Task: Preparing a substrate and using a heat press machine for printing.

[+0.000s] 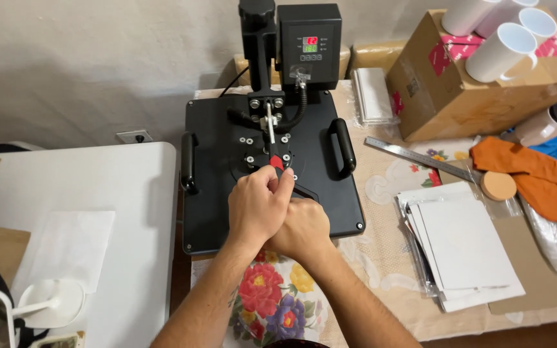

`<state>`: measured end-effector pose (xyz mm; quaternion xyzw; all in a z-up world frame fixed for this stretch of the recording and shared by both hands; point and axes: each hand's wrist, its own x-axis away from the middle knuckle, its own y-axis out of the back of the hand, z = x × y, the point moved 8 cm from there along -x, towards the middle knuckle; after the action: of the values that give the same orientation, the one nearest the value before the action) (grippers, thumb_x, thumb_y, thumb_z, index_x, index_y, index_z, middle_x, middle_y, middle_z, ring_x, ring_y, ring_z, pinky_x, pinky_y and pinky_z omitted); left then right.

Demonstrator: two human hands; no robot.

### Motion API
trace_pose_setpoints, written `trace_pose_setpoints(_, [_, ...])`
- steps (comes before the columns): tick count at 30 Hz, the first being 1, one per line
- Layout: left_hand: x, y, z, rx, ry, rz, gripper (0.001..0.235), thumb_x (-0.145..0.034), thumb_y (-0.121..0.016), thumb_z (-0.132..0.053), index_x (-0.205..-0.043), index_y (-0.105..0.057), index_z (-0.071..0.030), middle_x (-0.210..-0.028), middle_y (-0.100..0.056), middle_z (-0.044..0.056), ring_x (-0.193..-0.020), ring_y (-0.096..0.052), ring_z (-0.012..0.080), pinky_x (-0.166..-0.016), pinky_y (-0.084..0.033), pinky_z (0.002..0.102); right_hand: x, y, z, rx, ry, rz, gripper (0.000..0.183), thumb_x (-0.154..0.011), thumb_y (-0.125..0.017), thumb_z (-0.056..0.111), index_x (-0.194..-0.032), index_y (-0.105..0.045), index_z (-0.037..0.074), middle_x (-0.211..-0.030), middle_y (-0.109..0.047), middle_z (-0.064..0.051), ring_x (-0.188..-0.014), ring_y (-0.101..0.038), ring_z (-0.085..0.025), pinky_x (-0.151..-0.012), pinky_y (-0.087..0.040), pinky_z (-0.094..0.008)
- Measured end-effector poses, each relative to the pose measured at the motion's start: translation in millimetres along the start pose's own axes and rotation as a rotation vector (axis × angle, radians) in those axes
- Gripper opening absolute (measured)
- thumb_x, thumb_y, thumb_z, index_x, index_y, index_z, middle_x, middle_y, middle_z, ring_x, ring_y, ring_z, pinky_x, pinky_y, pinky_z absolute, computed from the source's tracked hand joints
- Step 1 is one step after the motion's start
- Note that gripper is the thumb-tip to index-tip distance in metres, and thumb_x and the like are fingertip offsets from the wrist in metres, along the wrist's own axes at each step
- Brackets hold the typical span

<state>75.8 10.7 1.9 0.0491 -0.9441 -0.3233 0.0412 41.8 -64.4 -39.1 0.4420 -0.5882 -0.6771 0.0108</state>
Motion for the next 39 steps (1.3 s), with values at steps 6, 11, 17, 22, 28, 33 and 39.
trace_pose_setpoints(6, [-4.0,1.4,4.5,0.005,0.04,-0.039,0.052,-0.088,-0.055,-0.054,-0.06,-0.051,-0.01,-0.066,-0.065,0.019,-0.079,-0.068,0.0457,-0.07,-0.054,0.048,-5.1,3.7,-0.7,0.01,0.046,-0.041,0.023,-0.068,-0.059,0.032,-0.051,-0.046,0.026,-0.04,-0.038,0.006,-0.038,-0.048,-0.018,-0.039,-0.038,-0.031])
trace_pose_setpoints(11, [-4.2,-1.5,7.2,0.015,0.037,-0.096,0.044,-0.087,-0.056,-0.045,-0.06,-0.054,-0.01,-0.064,-0.064,0.018,-0.077,-0.068,0.0461,-0.067,-0.053,0.048,-7.0,10.1,-0.8,-0.026,0.122,-0.048,0.02,-0.068,-0.059,0.029,-0.052,-0.047,0.025,-0.04,-0.04,0.005,-0.038,-0.049,-0.019,-0.039,-0.037,-0.03])
trace_pose_setpoints(17, [-5.0,-1.2,10.9,0.062,0.048,-0.14,0.036,-0.083,-0.055,-0.037,-0.059,-0.051,-0.01,-0.06,-0.061,0.015,-0.07,-0.068,0.0414,-0.066,-0.054,0.043,-7.4,1.5,-7.1,-0.042,0.077,-0.041,0.022,-0.067,-0.056,0.024,-0.047,-0.045,0.026,-0.037,-0.036,0.008,-0.035,-0.044,-0.014,-0.042,-0.037,-0.024])
trace_pose_setpoints(22, [-6.1,-0.7,9.8,0.057,0.022,-0.15,0.034,-0.081,-0.054,-0.034,-0.059,-0.053,-0.009,-0.061,-0.061,0.015,-0.071,-0.067,0.0414,-0.068,-0.053,0.043,-11.4,7.2,-6.3,-0.051,0.078,-0.059,0.023,-0.064,-0.06,0.024,-0.045,-0.047,0.025,-0.036,-0.039,0.008,-0.036,-0.048,-0.017,-0.041,-0.037,-0.026])
trace_pose_setpoints(28, [-5.8,2.7,10.1,0.017,0.02,-0.154,0.035,-0.082,-0.054,-0.036,-0.062,-0.054,-0.007,-0.065,-0.061,0.02,-0.078,-0.065,0.0452,-0.069,-0.051,0.046,-10.1,-2.3,-4.2,-0.077,0.034,-0.034,0.017,-0.063,-0.058,0.027,-0.047,-0.052,0.025,-0.039,-0.046,0.006,-0.04,-0.056,-0.02,-0.04,-0.043,-0.031])
trace_pose_setpoints(33, [-9.9,0.6,15.8,0.027,-0.006,-0.165,0.035,-0.081,-0.055,-0.034,-0.056,-0.049,-0.01,-0.056,-0.056,0.013,-0.065,-0.062,0.0364,-0.062,-0.049,0.041,-9.7,-1.2,-1.4,-0.09,0.075,-0.044,0.014,-0.062,-0.059,0.026,-0.049,-0.053,0.025,-0.041,-0.049,0.004,-0.041,-0.057,-0.022,-0.042,-0.045,-0.031])
trace_pose_setpoints(39, [-10.0,0.9,16.3,0.033,-0.017,-0.164,0.035,-0.082,-0.056,-0.033,-0.055,-0.049,-0.011,-0.055,-0.054,0.012,-0.063,-0.061,0.0349,-0.06,-0.048,0.04,-8.3,-7.9,0.7,-0.086,0.071,-0.018,0.015,-0.064,-0.058,0.03,-0.05,-0.056,0.024,-0.043,-0.053,0.002,-0.043,-0.06,-0.023,-0.042,-0.047,-0.032])
